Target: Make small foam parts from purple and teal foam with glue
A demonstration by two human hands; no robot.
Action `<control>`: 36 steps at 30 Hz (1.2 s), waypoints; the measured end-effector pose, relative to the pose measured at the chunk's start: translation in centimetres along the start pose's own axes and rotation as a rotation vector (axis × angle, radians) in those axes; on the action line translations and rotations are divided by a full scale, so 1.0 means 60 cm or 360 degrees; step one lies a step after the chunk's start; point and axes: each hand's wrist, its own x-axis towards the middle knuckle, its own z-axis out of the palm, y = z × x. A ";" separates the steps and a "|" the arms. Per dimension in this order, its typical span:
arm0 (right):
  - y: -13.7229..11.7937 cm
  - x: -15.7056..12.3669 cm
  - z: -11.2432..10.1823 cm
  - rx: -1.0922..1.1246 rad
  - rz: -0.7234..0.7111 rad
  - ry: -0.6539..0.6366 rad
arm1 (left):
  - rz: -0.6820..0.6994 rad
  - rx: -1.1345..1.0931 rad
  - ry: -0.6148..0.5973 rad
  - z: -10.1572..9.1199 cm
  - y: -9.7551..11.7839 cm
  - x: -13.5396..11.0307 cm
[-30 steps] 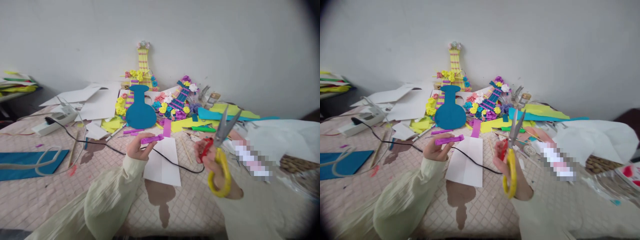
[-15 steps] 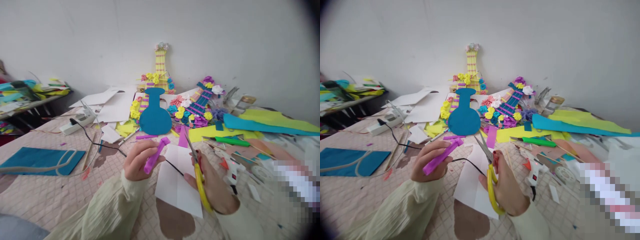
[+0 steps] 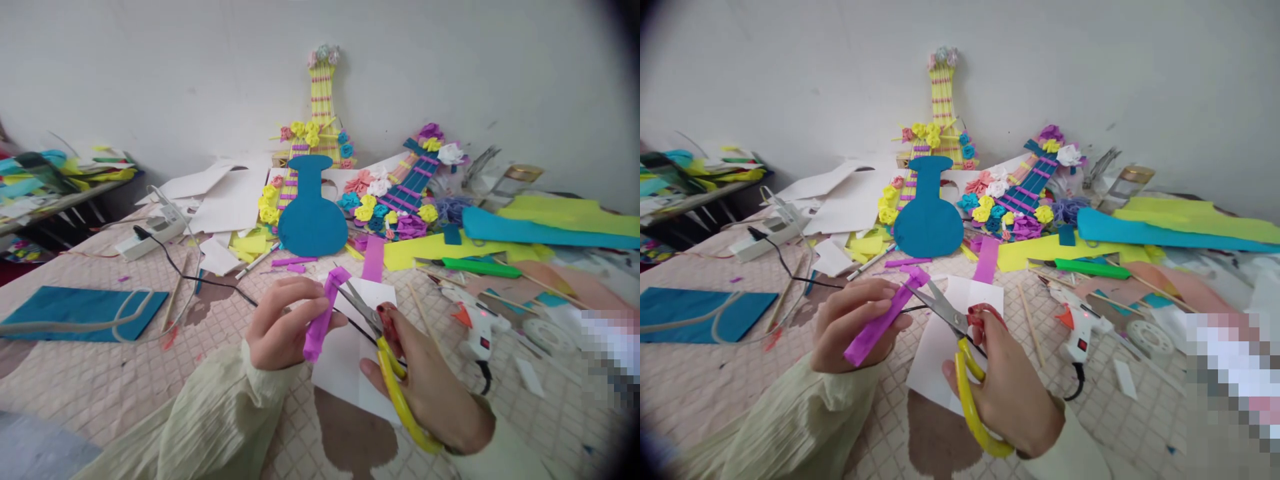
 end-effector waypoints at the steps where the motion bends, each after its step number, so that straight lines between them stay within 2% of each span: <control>1: 0.000 0.000 0.000 -0.0003 0.0005 0.0003 | -0.0001 -0.0009 -0.0025 0.000 0.001 0.000; 8: 0.008 0.002 0.003 0.0098 0.0031 0.0031 | 0.0032 -0.0081 -0.0099 -0.001 0.004 0.001; 19: 0.005 0.001 0.001 0.0057 0.0073 0.0000 | 0.0050 -0.0086 -0.0176 -0.002 0.007 -0.002; 26: 0.003 0.000 0.002 0.0036 0.0069 0.0000 | 0.0093 -0.0105 -0.0151 0.000 0.006 -0.002; 32: 0.007 0.000 0.005 0.0017 -0.0035 0.0148 | 0.0059 -0.0094 -0.0156 0.001 0.005 -0.002; 36: 0.007 0.000 0.004 0.0000 -0.0009 0.0122 | 0.0044 -0.0077 -0.0128 0.001 0.006 -0.002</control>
